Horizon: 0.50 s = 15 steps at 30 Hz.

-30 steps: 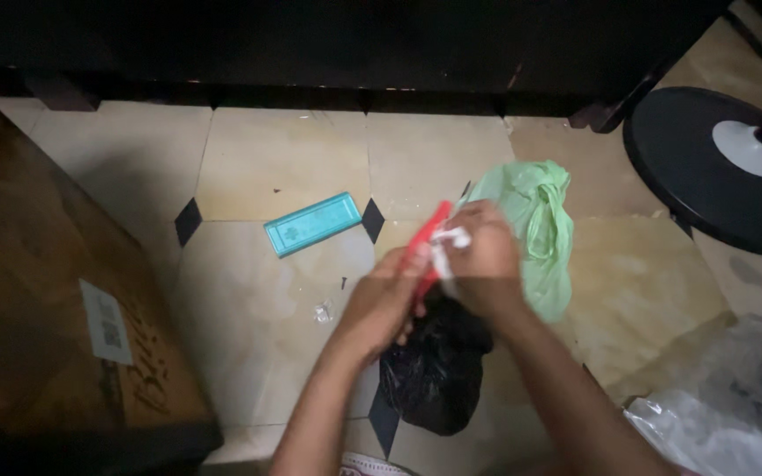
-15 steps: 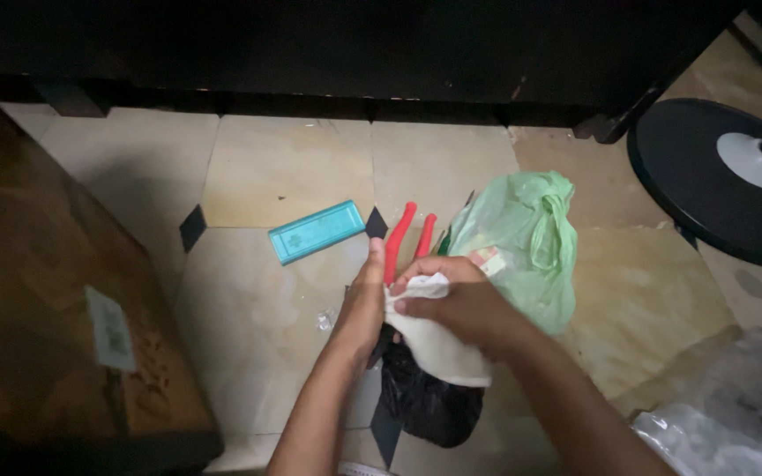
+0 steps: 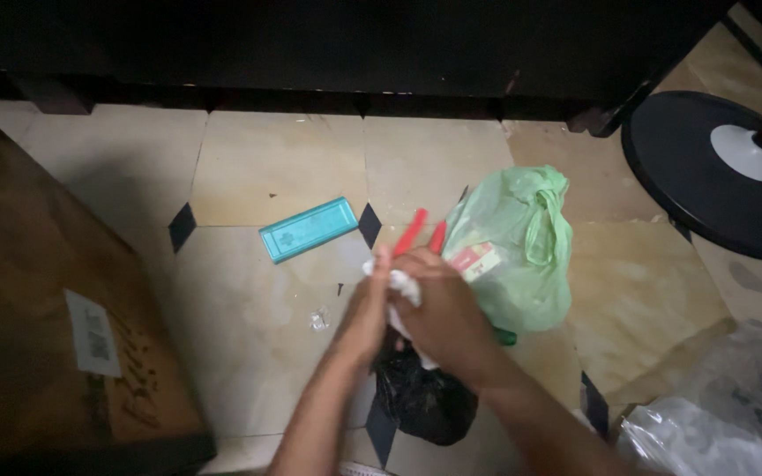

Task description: The person wipes a roll of brown tape, a yellow screwdriver, a green screwdriver, and a pair of red pliers with a white cloth. Each item is wiped and then placed into a cardboard box.

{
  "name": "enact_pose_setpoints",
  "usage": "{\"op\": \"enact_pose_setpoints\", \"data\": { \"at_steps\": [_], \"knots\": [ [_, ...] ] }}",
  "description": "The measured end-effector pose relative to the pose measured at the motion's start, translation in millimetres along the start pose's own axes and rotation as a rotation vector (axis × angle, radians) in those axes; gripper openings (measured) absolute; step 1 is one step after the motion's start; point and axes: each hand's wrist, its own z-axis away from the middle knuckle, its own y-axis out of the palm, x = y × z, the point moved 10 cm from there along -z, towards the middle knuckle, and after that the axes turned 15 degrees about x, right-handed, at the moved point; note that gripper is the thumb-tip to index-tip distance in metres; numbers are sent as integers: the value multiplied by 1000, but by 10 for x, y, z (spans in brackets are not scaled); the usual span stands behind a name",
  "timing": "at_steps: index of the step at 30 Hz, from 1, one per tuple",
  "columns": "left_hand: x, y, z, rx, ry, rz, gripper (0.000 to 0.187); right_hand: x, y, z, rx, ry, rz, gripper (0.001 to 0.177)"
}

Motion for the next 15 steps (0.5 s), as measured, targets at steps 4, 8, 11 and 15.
{"op": "enact_pose_setpoints", "data": {
  "at_steps": [4, 8, 11, 15],
  "knots": [
    [-6, -47, -3, 13, 26, 135, 86, 160, -148, -39, -138, -103, 231, 28],
    [-176, 341, 13, 221, 144, 16, 60, -721, -904, 77, -458, 356, -15, 27],
    [-237, 448, 21, 231, 170, 95, 77, -1220, -996, 82, -604, 155, -880, 26],
    [-176, 327, 5, 176, 143, 140, 97, -1310, -325, -18, -255, 276, -1317, 29]
  ]
}}
